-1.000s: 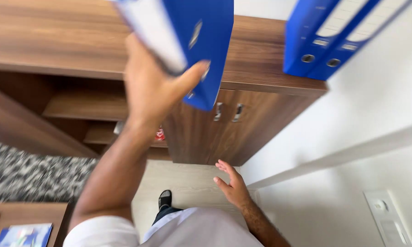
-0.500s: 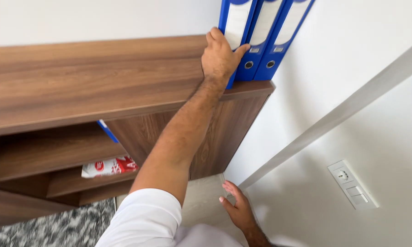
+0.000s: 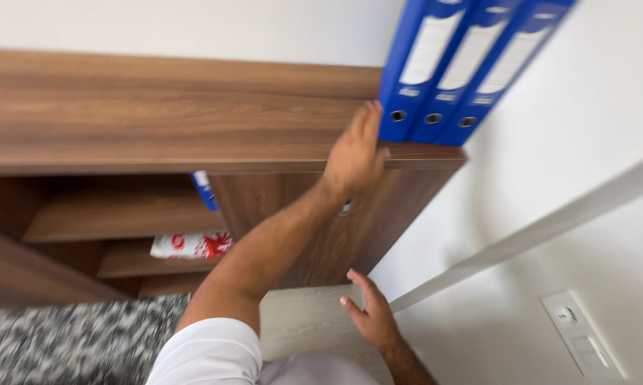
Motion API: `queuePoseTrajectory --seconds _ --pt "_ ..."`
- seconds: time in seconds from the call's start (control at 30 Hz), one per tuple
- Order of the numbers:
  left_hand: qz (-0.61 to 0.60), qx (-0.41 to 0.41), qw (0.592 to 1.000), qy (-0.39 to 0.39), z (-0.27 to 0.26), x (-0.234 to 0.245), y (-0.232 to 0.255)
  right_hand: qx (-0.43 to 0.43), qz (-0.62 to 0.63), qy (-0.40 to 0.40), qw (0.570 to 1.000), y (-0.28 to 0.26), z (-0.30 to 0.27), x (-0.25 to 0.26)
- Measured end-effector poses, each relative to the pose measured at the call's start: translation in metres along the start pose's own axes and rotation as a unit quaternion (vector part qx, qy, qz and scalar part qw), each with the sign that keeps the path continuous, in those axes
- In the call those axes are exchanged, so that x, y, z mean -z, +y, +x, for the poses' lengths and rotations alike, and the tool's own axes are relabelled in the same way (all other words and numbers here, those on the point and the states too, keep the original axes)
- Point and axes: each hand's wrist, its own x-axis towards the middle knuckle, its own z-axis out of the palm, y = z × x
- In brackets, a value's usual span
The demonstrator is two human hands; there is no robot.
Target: Wiping down a wooden cabinet and router with a wet wipe, then organizing folders and a package of paper on the shelves.
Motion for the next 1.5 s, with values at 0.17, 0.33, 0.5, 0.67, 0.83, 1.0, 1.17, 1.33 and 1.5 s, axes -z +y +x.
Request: queuePoseTrajectory --seconds 0.17,0.33,0.5,0.67,0.83,1.0,1.17,1.33,1.5 --pt "-0.009 -0.077 0.997 -0.001 -0.152 0.044 -0.035 0.054 -0.055 -0.036 0.996 -0.024 0.033 -0.019" --pt "0.067 0.097 0.988 0.096 -0.242 0.079 -0.135 0.078 -0.059 -0.106 0.989 -0.035 0.065 -0.062" --pt "0.137 0.308 0.93 0.144 -0.255 0.111 -0.265 0.057 -0.069 -0.158 0.983 -0.063 0.085 -0.106" --pt "0.144 0.413 0.899 0.018 -0.237 0.112 -0.355 0.024 -0.04 -0.161 0.986 -0.066 0.099 -0.141" --pt "0.112 0.479 0.868 -0.073 -0.225 0.06 -0.415 0.011 -0.023 -0.114 0.993 -0.057 0.106 -0.161" --pt "0.068 0.46 0.885 -0.026 -0.225 0.015 -0.449 -0.047 -0.033 -0.074 0.996 -0.059 0.107 -0.168" --pt "0.047 0.458 0.887 0.041 -0.229 0.006 -0.455 -0.079 -0.034 -0.079 0.993 -0.06 0.107 -0.177" --pt "-0.019 0.491 0.861 0.132 -0.24 0.02 -0.445 -0.071 -0.042 -0.097 0.992 -0.063 0.108 -0.185" --pt "-0.031 0.487 0.844 0.223 -0.285 0.056 -0.415 -0.042 -0.057 -0.123 0.99 -0.064 0.105 -0.187"
